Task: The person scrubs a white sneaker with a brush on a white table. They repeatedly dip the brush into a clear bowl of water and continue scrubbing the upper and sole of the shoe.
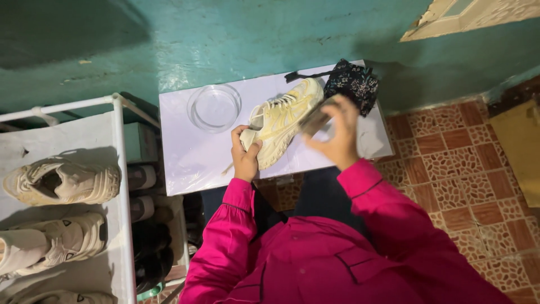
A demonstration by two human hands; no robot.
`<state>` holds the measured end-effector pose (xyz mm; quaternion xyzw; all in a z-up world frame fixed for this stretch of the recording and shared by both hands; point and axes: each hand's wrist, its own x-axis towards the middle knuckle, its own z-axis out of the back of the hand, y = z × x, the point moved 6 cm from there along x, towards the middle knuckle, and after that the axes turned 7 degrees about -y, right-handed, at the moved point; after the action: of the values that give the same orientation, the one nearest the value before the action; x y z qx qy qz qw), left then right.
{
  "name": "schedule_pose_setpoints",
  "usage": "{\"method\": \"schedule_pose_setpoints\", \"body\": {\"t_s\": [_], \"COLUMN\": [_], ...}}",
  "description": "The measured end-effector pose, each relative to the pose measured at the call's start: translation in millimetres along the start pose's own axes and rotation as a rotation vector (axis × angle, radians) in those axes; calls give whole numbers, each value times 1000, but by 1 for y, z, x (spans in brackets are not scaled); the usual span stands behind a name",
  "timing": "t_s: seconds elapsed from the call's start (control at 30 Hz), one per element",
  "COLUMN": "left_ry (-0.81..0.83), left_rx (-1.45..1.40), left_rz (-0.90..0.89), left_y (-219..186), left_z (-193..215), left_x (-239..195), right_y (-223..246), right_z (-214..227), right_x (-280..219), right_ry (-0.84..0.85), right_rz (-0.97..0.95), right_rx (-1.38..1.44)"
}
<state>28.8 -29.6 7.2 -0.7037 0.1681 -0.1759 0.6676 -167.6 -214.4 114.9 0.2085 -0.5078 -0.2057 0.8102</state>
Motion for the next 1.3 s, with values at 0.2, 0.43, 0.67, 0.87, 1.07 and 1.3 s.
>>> {"method": "schedule_pose_setpoints", "body": {"t_s": [0.2, 0.43, 0.67, 0.87, 1.07, 1.3], "left_ry": [-2, -1, 11, 20, 28, 32], "left_rx": [-1, -6, 7, 22, 60, 117], "left_rz": [4, 26, 20, -7, -17, -27], "left_y": [12, 9, 4, 9, 1, -5], "left_z": [4, 5, 3, 3, 1, -2], "left_x": [3, 1, 1, 4, -5, -6], "right_y": [0, -22, -9, -4, -38, -23], "right_z": [-6, 2, -3, -1, 6, 0], "right_x": [-7, 5, 11, 22, 25, 7], "right_ry": [-17, -42, 32, 33, 12, 99], "right_rz": [6, -86, -46, -74, -89, -281], "right_rx": [-40, -21, -95, -126, -93, -35]}}
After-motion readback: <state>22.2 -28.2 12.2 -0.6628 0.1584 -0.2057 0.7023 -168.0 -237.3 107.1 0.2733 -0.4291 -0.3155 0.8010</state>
